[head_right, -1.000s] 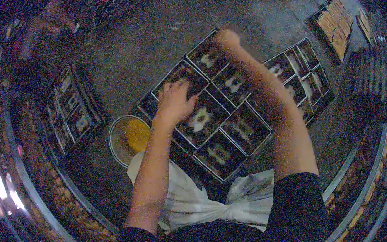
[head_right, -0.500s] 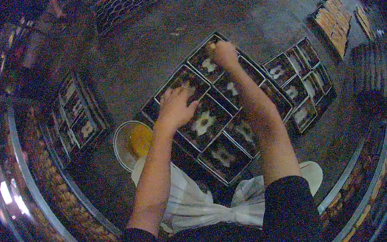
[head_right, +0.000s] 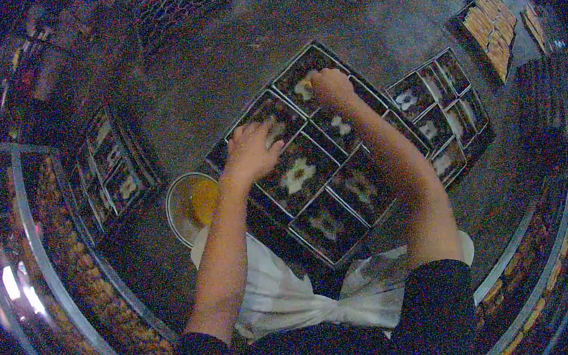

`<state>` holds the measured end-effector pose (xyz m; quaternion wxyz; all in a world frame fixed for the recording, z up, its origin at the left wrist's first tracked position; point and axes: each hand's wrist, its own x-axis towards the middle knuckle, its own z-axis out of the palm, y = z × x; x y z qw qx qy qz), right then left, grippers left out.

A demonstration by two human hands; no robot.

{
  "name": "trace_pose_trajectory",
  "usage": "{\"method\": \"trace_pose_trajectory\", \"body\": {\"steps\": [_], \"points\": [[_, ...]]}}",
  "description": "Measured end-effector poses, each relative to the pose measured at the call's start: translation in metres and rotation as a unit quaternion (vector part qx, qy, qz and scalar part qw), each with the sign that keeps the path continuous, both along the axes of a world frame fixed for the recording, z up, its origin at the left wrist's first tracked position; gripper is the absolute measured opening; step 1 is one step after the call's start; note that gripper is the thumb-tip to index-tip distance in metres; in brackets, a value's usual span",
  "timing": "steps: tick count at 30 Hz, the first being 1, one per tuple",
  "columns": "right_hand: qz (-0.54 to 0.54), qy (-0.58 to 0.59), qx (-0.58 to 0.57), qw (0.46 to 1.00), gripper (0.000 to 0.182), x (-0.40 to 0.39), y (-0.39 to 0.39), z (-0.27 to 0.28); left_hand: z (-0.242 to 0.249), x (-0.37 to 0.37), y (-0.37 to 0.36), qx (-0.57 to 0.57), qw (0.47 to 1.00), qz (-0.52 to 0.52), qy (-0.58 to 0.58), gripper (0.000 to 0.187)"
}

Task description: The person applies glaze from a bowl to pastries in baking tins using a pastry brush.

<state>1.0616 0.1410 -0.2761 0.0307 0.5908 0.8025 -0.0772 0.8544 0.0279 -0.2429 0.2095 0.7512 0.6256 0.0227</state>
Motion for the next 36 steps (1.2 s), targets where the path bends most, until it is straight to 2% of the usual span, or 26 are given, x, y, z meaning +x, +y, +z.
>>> {"method": "trace_pose_trajectory", "body": {"steps": [1, 2, 5, 8, 11, 14, 15, 17, 18, 19, 20, 23, 24, 26, 29, 32, 36], "points": [[0.023, -0.022, -0.026, 0.999, 0.027, -0.002, -0.008, 0.01, -0.002, -0.001, 0.0, 0.009, 1.0, -0.001, -0.003, 0.053], [0.009, -0.022, -0.049, 0.999, 0.014, 0.01, -0.002, 0.006, -0.001, -0.002, -0.001, -0.016, 1.0, 0.01, -0.008, 0.051], [-0.066, 0.136, -0.13, 0.98, 0.019, 0.062, 0.003, 0.006, 0.014, -0.003, 0.0, -0.076, 0.996, 0.041, -0.007, 0.048], [-0.165, 0.365, -0.193, 0.896, 0.028, 0.11, -0.01, 0.007, 0.008, -0.011, -0.001, -0.113, 0.99, 0.086, 0.021, 0.047], [-0.104, 0.383, -0.053, 0.916, 0.028, 0.168, -0.003, -0.085, 0.02, -0.018, -0.006, -0.199, 0.97, 0.111, 0.088, 0.044], [-0.258, 0.136, -0.041, 0.956, 0.025, 0.154, -0.012, -0.055, -0.013, -0.039, -0.029, -0.206, 0.965, 0.105, 0.124, 0.045], [-0.251, 0.14, -0.015, 0.958, 0.024, 0.152, -0.016, -0.049, -0.014, -0.044, -0.038, -0.201, 0.965, 0.105, 0.134, 0.046], [-0.241, 0.146, 0.038, 0.959, 0.022, 0.152, -0.024, -0.047, -0.02, -0.052, -0.046, -0.302, 0.94, 0.095, 0.128, 0.047], [-0.205, 0.112, 0.055, 0.971, 0.023, 0.18, -0.012, -0.09, -0.039, -0.055, -0.055, -0.335, 0.93, 0.095, 0.118, 0.047], [-0.189, 0.11, 0.05, 0.975, 0.022, 0.189, -0.015, -0.101, -0.056, -0.059, -0.065, -0.368, 0.919, 0.094, 0.108, 0.047], [-0.172, 0.108, 0.046, 0.978, 0.021, 0.193, -0.017, -0.107, -0.066, -0.063, -0.079, -0.363, 0.924, 0.05, 0.107, 0.051], [-0.15, 0.148, 0.028, 0.977, 0.018, 0.193, -0.023, -0.11, -0.065, -0.044, -0.101, -0.407, 0.908, 0.081, 0.057, 0.05], [-0.146, 0.169, 0.021, 0.975, 0.018, 0.192, -0.026, -0.11, -0.067, -0.04, -0.111, -0.414, 0.896, 0.16, -0.026, 0.047], [-0.17, 0.158, 0.002, 0.973, 0.017, 0.184, -0.027, -0.094, -0.076, -0.036, -0.132, -0.413, 0.835, 0.311, -0.188, 0.042], [-0.154, 0.145, -0.035, 0.977, 0.017, 0.192, -0.021, -0.1, -0.096, -0.035, -0.15, -0.383, 0.805, 0.333, -0.307, 0.033], [-0.138, 0.151, -0.061, 0.977, 0.018, 0.193, -0.013, -0.096, -0.073, -0.028, -0.137, -0.353, 0.87, 0.294, -0.178, 0.031], [-0.087, 0.112, -0.061, 0.988, 0.019, 0.209, -0.008, -0.112, -0.072, -0.023, -0.142, -0.286, 0.896, 0.295, -0.168, 0.036]]}}
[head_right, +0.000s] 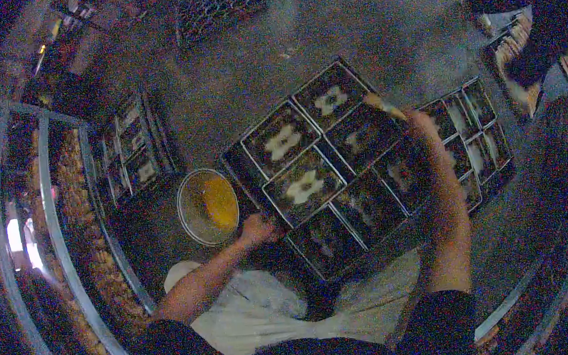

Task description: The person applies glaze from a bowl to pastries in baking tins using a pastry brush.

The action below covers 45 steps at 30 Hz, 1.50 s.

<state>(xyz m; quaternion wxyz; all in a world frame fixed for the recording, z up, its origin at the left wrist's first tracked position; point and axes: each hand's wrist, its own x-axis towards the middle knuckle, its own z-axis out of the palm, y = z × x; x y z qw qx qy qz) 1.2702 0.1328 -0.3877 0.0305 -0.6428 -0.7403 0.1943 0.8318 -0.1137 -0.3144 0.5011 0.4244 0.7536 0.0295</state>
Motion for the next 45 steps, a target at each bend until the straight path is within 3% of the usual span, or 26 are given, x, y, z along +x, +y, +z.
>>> {"method": "trace_pose_trajectory", "body": {"steps": [3, 6, 10, 13, 14, 17, 18, 21, 22, 25, 27, 29, 33, 36, 39, 40, 43, 44, 45], "points": [[0.052, -0.043, 0.037, 0.997, 0.018, -0.006, -0.009, 0.005, 0.004, 0.005, 0.006, 0.0, 0.995, -0.077, 0.067, 0.033], [0.032, -0.034, 0.094, 0.995, 0.017, -0.017, -0.021, 0.011, -0.01, -0.002, 0.002, 0.043, 0.993, -0.097, 0.044, 0.029], [0.036, 0.005, 0.159, 0.987, 0.017, -0.012, -0.037, 0.025, -0.014, 0.0, -0.01, 0.174, 0.979, -0.04, 0.097, 0.028], [0.039, 0.049, 0.202, 0.977, 0.019, -0.013, -0.048, 0.061, -0.005, -0.011, -0.017, 0.254, 0.958, -0.068, 0.114, 0.028], [0.031, 0.041, 0.225, 0.973, 0.021, -0.019, -0.057, 0.081, -0.009, -0.019, -0.021, 0.18, 0.974, -0.063, 0.121, 0.028], [-0.019, 0.039, 0.153, 0.987, 0.018, -0.021, -0.077, 0.125, 0.064, -0.024, -0.02, 0.17, 0.979, -0.062, 0.096, 0.029], [-0.024, 0.007, 0.092, 0.995, 0.018, -0.024, -0.082, 0.156, 0.069, -0.035, -0.026, 0.193, 0.968, -0.074, 0.142, 0.029], [-0.033, 0.03, 0.086, 0.995, 0.017, -0.038, -0.106, 0.224, 0.159, -0.055, -0.017, 0.071, 0.993, -0.057, 0.076, 0.03], [-0.038, 0.033, 0.087, 0.995, 0.017, -0.045, -0.112, 0.245, 0.182, -0.066, -0.018, 0.099, 0.984, -0.09, 0.116, 0.03], [-0.041, 0.056, 0.103, 0.992, 0.017, -0.086, -0.131, 0.291, 0.2, -0.122, -0.026, 0.135, 0.963, -0.142, 0.187, 0.031], [-0.026, 0.102, 0.129, 0.986, 0.017, -0.105, -0.131, 0.303, 0.213, -0.139, -0.022, 0.116, 0.965, -0.163, 0.17, 0.031], [-0.016, 0.091, 0.079, 0.993, 0.016, -0.138, -0.138, 0.315, 0.239, -0.162, -0.019, -0.031, 0.972, -0.198, 0.126, 0.031], [0.007, 0.125, 0.056, 0.991, 0.012, -0.229, -0.139, 0.304, 0.273, -0.22, -0.047, 0.004, 0.985, -0.041, 0.169, 0.031], [0.073, 0.162, 0.075, 0.981, 0.011, -0.302, -0.142, 0.288, 0.246, -0.291, -0.072, -0.027, 0.984, -0.049, 0.167, 0.031], [-0.002, 0.193, 0.088, 0.977, 0.012, -0.388, -0.137, 0.227, 0.135, -0.414, -0.099, 0.003, 0.965, -0.11, 0.24, 0.029], [0.07, 0.151, 0.105, 0.98, 0.016, -0.422, -0.128, 0.234, 0.146, -0.432, -0.088, -0.005, 0.971, -0.076, 0.229, 0.03], [0.037, 0.127, 0.059, 0.989, 0.018, -0.512, -0.128, 0.217, 0.171, -0.492, -0.062, -0.079, 0.983, 0.032, 0.162, 0.03], [0.025, 0.129, 0.06, 0.99, 0.017, -0.544, -0.126, 0.202, 0.156, -0.523, -0.061, -0.011, 0.979, -0.004, 0.205, 0.032], [0.026, 0.134, 0.058, 0.989, 0.017, -0.58, -0.119, 0.185, 0.124, -0.569, -0.061, -0.021, 0.985, 0.055, 0.164, 0.031]]}}
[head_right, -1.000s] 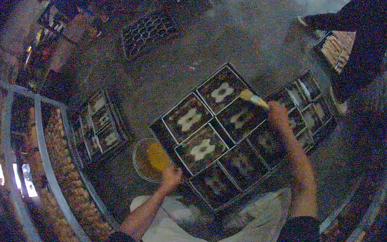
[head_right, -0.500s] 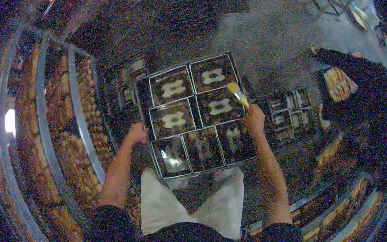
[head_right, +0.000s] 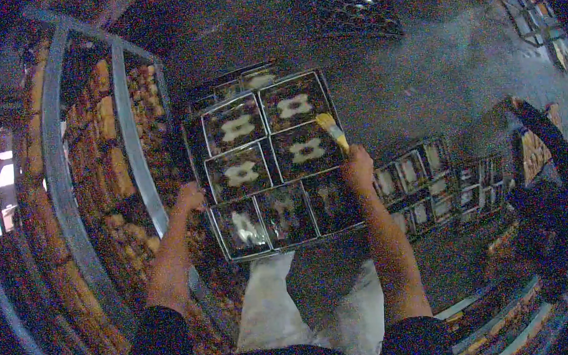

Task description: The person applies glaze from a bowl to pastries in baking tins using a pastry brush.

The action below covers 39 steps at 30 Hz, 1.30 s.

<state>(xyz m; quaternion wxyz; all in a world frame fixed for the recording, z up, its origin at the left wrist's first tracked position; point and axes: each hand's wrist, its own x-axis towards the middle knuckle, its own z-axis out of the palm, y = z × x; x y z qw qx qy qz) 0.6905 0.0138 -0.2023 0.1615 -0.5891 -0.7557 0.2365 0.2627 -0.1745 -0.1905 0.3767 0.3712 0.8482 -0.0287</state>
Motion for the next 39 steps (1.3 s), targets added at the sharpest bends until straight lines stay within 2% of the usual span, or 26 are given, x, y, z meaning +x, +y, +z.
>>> {"method": "trace_pose_trajectory", "body": {"steps": [1, 2, 4, 5, 6, 8, 10, 12, 14, 17, 20, 23, 26, 29, 32, 35, 37, 39], "points": [[0.003, 0.001, -0.007, 1.0, 0.016, -0.031, 0.004, -0.018, -0.052, -0.054, -0.005, -0.001, 0.997, 0.062, -0.045, 0.03], [0.004, 0.001, -0.019, 1.0, 0.016, -0.046, 0.015, -0.031, -0.067, -0.075, 0.004, -0.011, 1.0, -0.001, 0.006, 0.029], [-0.03, 0.023, -0.052, 0.998, 0.016, -0.082, 0.027, -0.074, -0.054, -0.09, 0.03, -0.029, 0.973, -0.182, 0.139, 0.027], [-0.048, 0.031, -0.071, 0.996, 0.016, -0.1, 0.027, -0.096, -0.059, -0.103, 0.039, -0.031, 0.963, -0.206, 0.169, 0.026], [-0.038, 0.03, -0.053, 0.997, 0.016, -0.118, 0.032, -0.114, -0.073, -0.121, 0.047, -0.024, 0.967, -0.18, 0.178, 0.025], [-0.025, 0.028, -0.014, 0.999, 0.016, -0.149, 0.045, -0.144, -0.178, -0.188, 0.047, 0.002, 0.977, -0.023, 0.21, 0.024], [-0.048, -0.015, -0.028, 0.998, 0.015, -0.171, 0.061, -0.155, -0.21, -0.221, 0.06, 0.024, 0.969, -0.06, 0.239, 0.024], [-0.046, -0.042, -0.034, 0.997, 0.015, -0.176, 0.075, -0.168, -0.226, -0.217, 0.071, -0.001, 0.961, -0.133, 0.243, 0.025], [-0.028, -0.057, -0.042, 0.997, 0.015, -0.177, 0.086, -0.188, -0.206, -0.198, 0.098, -0.075, 0.941, -0.25, 0.213, 0.026], [-0.023, -0.023, -0.012, 0.999, 0.016, -0.188, 0.097, -0.21, -0.235, -0.201, 0.103, -0.019, 0.965, -0.12, 0.234, 0.026], [-0.016, -0.015, -0.055, 0.998, 0.016, -0.193, 0.095, -0.216, -0.225, -0.191, 0.101, -0.004, 0.968, -0.102, 0.229, 0.024], [-0.006, -0.032, -0.048, 0.998, 0.019, -0.192, 0.083, -0.229, -0.298, -0.214, 0.085, 0.045, 0.95, -0.032, 0.308, 0.028], [0.009, -0.023, -0.051, 0.998, 0.019, -0.186, 0.082, -0.242, -0.289, -0.206, 0.084, 0.001, 0.958, -0.006, 0.285, 0.033], [-0.023, 0.025, -0.046, 0.998, 0.015, -0.182, 0.076, -0.235, -0.249, -0.179, 0.105, -0.029, 0.963, 0.022, 0.267, 0.039], [-0.067, 0.036, -0.041, 0.996, 0.016, -0.156, 0.059, -0.202, -0.192, -0.093, 0.105, 0.168, 0.932, -0.022, 0.32, 0.042], [-0.124, 0.073, -0.059, 0.988, 0.018, -0.113, 0.022, -0.195, -0.192, -0.014, 0.086, 0.299, 0.909, -0.109, 0.27, 0.045], [-0.201, 0.047, -0.121, 0.971, 0.02, -0.082, -0.007, -0.181, -0.213, 0.05, 0.061, 0.293, 0.937, -0.077, 0.173, 0.043], [-0.258, 0.05, -0.164, 0.951, 0.024, -0.042, -0.043, -0.156, -0.181, 0.141, 0.053, 0.267, 0.944, -0.155, 0.121, 0.039]]}}
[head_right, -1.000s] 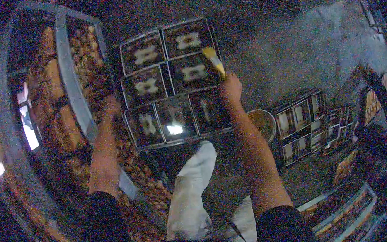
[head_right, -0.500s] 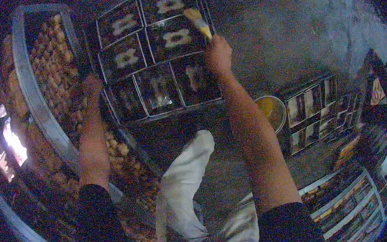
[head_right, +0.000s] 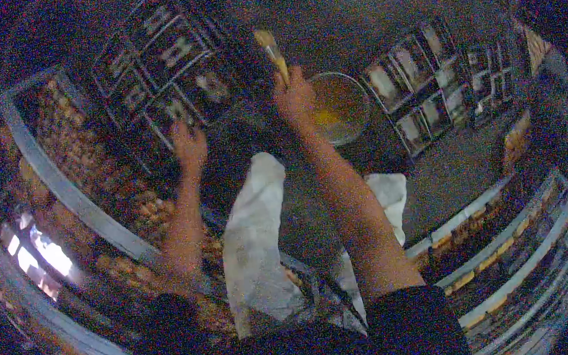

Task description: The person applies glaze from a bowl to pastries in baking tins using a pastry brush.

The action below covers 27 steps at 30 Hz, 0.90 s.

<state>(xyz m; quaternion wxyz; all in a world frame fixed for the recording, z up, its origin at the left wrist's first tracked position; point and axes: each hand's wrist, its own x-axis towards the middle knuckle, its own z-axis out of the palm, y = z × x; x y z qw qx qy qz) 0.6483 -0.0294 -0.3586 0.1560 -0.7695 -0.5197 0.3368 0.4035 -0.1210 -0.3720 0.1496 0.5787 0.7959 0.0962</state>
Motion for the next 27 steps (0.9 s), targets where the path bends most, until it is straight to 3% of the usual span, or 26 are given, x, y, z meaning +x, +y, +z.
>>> {"method": "trace_pose_trajectory", "body": {"steps": [2, 3, 4, 10, 12, 15, 17, 21, 24, 27], "points": [[-0.002, -0.029, -0.033, 0.999, 0.023, 0.047, -0.037, 0.012, -0.014, 0.062, -0.025, -0.003, 0.994, -0.044, -0.103, 0.037], [-0.002, -0.04, -0.048, 0.998, 0.023, 0.068, -0.055, 0.013, -0.006, 0.094, -0.024, -0.074, 0.991, -0.045, -0.1, 0.038], [0.001, -0.047, -0.086, 0.995, 0.024, 0.089, -0.074, 0.011, -0.018, 0.116, -0.029, -0.125, 0.973, -0.032, -0.192, 0.04], [0.101, -0.03, -0.29, 0.951, 0.027, 0.187, -0.113, -0.033, -0.071, 0.226, -0.019, -0.284, 0.94, -0.046, -0.184, 0.049], [0.133, -0.013, -0.331, 0.934, 0.027, 0.189, -0.102, -0.051, -0.082, 0.242, -0.008, -0.36, 0.909, -0.039, -0.206, 0.053], [0.22, -0.048, -0.226, 0.948, 0.024, 0.195, -0.116, -0.118, -0.122, 0.247, -0.021, -0.34, 0.928, -0.09, -0.126, 0.06], [0.287, -0.056, -0.258, 0.921, 0.023, 0.195, -0.116, -0.164, -0.117, 0.246, -0.018, -0.365, 0.919, -0.059, -0.141, 0.064], [0.315, -0.065, -0.292, 0.901, 0.021, 0.18, -0.11, -0.153, -0.109, 0.243, -0.019, -0.349, 0.922, -0.076, -0.148, 0.073], [0.179, -0.058, -0.294, 0.937, 0.019, 0.167, -0.114, -0.144, -0.102, 0.243, -0.021, -0.352, 0.921, -0.064, -0.155, 0.078], [0.277, -0.085, -0.273, 0.917, 0.02, 0.167, -0.127, -0.17, -0.097, 0.24, -0.019, -0.363, 0.915, -0.077, -0.159, 0.077]]}}
